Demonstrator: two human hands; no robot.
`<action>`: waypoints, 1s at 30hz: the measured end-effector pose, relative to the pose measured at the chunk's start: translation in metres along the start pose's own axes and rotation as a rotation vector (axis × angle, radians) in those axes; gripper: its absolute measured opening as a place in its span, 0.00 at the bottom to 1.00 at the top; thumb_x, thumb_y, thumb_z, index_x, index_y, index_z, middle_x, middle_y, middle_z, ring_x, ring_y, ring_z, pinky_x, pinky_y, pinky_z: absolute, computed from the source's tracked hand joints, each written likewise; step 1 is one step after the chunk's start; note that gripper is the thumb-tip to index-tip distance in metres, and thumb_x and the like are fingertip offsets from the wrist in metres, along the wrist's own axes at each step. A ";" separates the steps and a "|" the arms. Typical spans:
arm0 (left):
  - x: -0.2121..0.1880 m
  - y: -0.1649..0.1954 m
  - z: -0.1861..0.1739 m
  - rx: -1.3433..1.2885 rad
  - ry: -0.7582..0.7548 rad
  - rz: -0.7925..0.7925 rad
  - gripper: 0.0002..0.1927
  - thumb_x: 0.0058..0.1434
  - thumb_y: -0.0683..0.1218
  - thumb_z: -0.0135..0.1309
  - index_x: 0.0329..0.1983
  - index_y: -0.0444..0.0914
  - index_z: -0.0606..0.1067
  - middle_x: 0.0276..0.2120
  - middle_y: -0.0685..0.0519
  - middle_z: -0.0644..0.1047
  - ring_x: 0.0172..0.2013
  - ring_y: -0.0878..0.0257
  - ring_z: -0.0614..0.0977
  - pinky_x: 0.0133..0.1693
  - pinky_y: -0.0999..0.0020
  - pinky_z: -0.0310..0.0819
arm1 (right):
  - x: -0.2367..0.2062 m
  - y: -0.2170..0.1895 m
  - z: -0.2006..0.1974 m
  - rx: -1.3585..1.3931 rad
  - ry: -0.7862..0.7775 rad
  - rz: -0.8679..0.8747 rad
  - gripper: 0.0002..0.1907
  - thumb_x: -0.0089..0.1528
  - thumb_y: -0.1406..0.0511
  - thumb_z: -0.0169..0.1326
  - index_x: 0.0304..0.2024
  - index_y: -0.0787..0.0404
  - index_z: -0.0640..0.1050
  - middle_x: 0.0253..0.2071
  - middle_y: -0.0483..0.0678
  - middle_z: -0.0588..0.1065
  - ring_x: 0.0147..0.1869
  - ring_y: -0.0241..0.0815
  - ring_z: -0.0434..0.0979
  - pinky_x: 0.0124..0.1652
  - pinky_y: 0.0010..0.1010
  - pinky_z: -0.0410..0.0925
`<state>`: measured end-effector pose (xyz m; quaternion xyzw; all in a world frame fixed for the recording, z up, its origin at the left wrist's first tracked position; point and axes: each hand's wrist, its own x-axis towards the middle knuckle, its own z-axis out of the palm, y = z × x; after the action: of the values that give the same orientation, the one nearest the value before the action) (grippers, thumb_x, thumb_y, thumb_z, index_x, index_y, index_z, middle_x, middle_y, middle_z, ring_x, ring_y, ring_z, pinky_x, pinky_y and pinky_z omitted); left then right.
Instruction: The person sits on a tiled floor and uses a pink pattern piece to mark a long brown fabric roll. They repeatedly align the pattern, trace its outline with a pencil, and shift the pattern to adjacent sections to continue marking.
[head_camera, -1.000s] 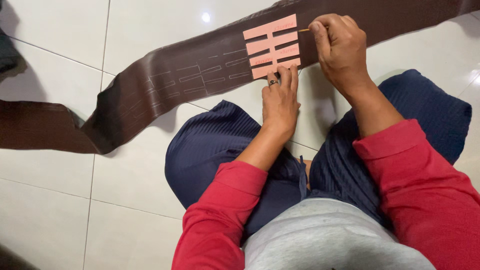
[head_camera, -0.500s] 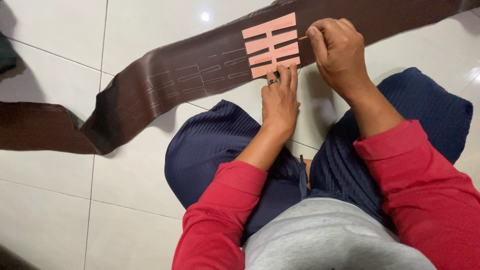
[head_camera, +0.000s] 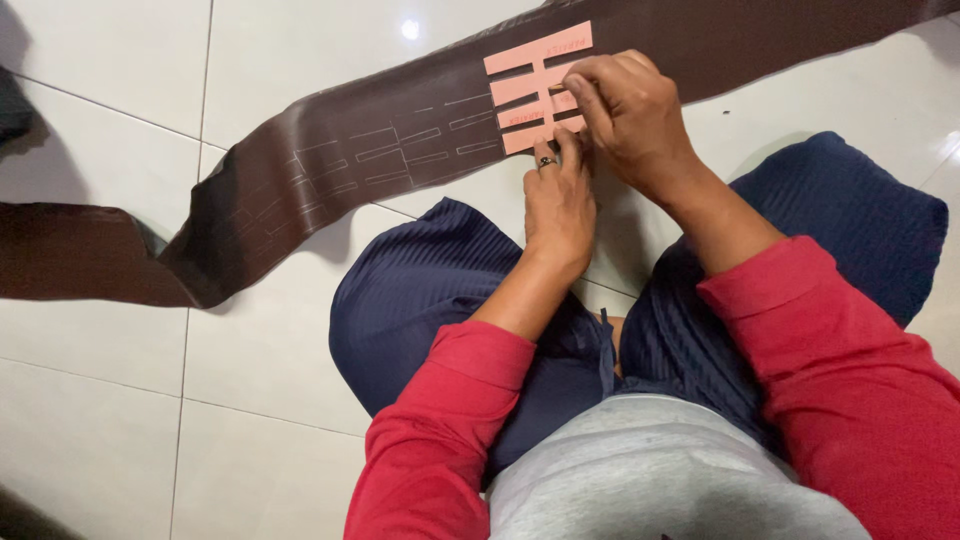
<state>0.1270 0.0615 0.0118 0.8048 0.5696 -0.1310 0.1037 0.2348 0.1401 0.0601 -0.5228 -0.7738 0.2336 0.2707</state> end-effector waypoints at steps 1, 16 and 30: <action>0.001 0.000 0.002 0.000 -0.021 0.014 0.40 0.61 0.55 0.55 0.72 0.37 0.58 0.67 0.44 0.61 0.64 0.45 0.68 0.44 0.66 0.72 | 0.000 -0.002 0.002 -0.006 -0.003 -0.021 0.05 0.75 0.68 0.57 0.45 0.65 0.79 0.35 0.51 0.75 0.41 0.50 0.75 0.43 0.39 0.69; 0.003 -0.006 -0.017 -0.152 -0.080 0.006 0.54 0.53 0.63 0.62 0.76 0.39 0.51 0.63 0.45 0.63 0.62 0.46 0.68 0.46 0.63 0.75 | -0.014 0.020 -0.025 -0.086 -0.009 0.072 0.07 0.76 0.69 0.56 0.42 0.65 0.79 0.35 0.51 0.76 0.40 0.51 0.75 0.41 0.40 0.68; 0.009 0.014 -0.019 -0.125 -0.076 -0.001 0.55 0.53 0.65 0.62 0.76 0.40 0.51 0.64 0.45 0.63 0.63 0.45 0.68 0.46 0.63 0.75 | -0.030 0.023 -0.046 -0.111 -0.049 0.067 0.08 0.76 0.68 0.57 0.41 0.64 0.79 0.34 0.51 0.75 0.39 0.51 0.74 0.43 0.40 0.68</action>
<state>0.1445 0.0709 0.0269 0.7909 0.5726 -0.1258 0.1755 0.2902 0.1237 0.0740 -0.5568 -0.7741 0.2119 0.2142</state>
